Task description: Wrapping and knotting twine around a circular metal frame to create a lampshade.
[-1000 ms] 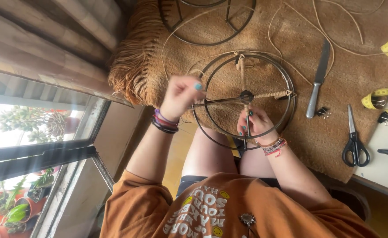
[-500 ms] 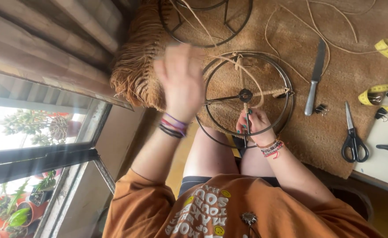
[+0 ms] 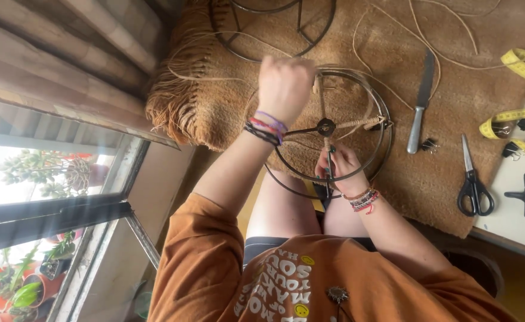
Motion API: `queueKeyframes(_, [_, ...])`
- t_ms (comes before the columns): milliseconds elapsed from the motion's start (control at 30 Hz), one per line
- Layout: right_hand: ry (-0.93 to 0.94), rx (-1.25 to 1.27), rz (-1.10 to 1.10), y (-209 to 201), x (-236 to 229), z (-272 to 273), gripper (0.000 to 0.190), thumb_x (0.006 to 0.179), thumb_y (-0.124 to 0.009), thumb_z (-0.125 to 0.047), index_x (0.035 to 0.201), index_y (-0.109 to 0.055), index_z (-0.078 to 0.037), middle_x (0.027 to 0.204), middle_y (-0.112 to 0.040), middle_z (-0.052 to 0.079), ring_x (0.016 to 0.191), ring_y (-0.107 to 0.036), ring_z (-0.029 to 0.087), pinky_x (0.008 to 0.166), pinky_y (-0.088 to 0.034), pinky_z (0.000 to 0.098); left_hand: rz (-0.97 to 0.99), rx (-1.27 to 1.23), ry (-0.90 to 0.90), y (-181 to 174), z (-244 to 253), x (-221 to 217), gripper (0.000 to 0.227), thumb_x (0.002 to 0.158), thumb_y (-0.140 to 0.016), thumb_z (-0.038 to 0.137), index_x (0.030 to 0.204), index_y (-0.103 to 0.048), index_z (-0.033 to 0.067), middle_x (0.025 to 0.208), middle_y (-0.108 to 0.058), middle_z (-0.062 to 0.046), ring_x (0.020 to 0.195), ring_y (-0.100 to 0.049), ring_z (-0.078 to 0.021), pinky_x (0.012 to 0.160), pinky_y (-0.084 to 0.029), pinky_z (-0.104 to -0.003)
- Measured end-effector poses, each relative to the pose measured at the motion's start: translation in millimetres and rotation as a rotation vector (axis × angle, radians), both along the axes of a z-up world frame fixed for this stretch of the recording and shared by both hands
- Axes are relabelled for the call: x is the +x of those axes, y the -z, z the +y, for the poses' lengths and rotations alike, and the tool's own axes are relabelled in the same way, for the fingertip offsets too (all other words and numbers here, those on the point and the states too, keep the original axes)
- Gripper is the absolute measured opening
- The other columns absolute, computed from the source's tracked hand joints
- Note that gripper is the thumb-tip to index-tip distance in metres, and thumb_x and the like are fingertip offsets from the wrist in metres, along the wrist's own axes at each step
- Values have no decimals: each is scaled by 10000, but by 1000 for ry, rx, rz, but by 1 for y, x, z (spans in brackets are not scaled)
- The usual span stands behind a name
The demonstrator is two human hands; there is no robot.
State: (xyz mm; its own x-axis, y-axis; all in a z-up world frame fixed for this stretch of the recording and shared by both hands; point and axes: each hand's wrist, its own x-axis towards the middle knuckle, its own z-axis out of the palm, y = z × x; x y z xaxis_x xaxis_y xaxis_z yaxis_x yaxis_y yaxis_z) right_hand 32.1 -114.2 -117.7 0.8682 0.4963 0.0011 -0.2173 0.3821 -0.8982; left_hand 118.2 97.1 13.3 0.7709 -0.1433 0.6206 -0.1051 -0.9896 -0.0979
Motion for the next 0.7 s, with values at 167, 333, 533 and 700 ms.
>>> queueKeyframes(167, [3, -11, 12, -2, 0, -3, 405, 1121, -424, -238, 801, -533, -15, 616, -462, 135, 453, -644, 351, 353, -489, 329, 90, -31, -1, -7, -19, -26, 454, 861, -455, -41, 1277, -583, 88, 1312, -402, -117, 1245, -318, -344, 1045, -209, -553])
queueKeyframes(333, [31, -26, 90, -3, -8, -13, 325, 1092, -505, -238, 850, -539, -24, 672, -538, 169, 537, -687, 351, 402, -507, 325, -181, -94, 428, -32, -37, -79, 637, 853, -461, -34, 1476, -554, 60, 1615, -376, -140, 1519, -312, -345, 1263, -155, -565])
queueKeyframes(533, [212, -8, 157, -49, -12, -13, 227, 1065, -576, -200, 890, -558, -56, 747, -599, 38, 706, -701, 175, 618, -604, 258, -245, -197, 721, -22, -29, -83, 419, 1094, -373, 375, 1010, -756, 230, 1244, -681, -20, 1248, -614, -267, 1130, -433, -447])
queueKeyframes(700, [141, 140, 251, -30, 3, -24, 206, 1052, -587, -324, 994, -543, -131, 959, -668, 69, 821, -749, 254, 675, -625, 364, 134, -204, 706, -12, -30, -78, 190, 918, -626, 284, 884, -701, 113, 1398, -591, -105, 1435, -432, -325, 1202, -289, -526])
